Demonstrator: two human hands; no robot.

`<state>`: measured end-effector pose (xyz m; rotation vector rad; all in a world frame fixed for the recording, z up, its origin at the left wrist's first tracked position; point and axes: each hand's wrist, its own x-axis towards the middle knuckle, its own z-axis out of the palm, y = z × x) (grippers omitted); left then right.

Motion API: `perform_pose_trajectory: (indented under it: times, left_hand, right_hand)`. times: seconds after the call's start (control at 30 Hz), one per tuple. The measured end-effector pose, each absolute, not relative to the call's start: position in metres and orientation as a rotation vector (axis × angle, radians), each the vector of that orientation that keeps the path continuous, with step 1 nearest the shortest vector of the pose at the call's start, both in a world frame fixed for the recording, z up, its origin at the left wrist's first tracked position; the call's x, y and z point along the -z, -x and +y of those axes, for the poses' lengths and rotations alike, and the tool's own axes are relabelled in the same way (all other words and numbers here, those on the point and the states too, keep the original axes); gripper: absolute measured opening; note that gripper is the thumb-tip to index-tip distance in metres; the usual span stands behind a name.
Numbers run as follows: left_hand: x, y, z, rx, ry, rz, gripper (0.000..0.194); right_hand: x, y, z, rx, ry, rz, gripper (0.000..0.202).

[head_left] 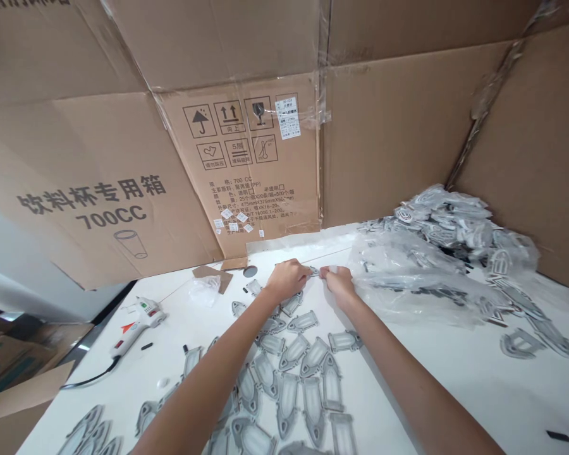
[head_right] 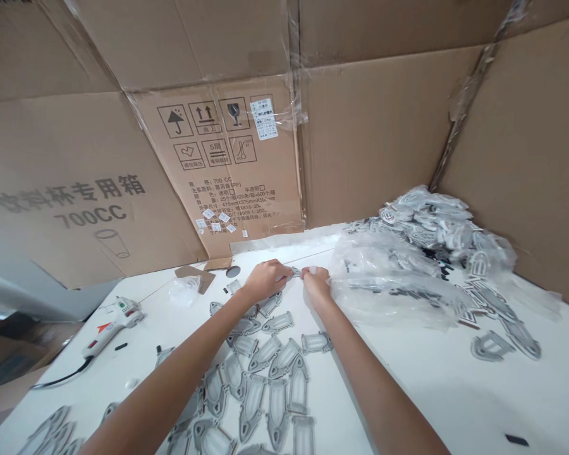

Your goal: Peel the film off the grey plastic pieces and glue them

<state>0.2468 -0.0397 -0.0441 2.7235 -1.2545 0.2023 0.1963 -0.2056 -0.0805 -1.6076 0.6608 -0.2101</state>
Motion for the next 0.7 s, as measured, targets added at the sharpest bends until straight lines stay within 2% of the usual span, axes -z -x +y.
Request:
perform_pose_trajectory:
  times: [0.3,0.7]
  left_hand:
    - [0.042,-0.241,-0.035,-0.259,-2.713,-1.465,0.036]
    - [0.042,-0.236,-0.050,-0.355,-2.821,-1.443,0.021]
  right_hand:
    - [0.081,-0.195,-0.204,0.229,1.626,0.652,0.014]
    - [0.079,-0.194,-0.206,0.247,1.644,0.592,0.009]
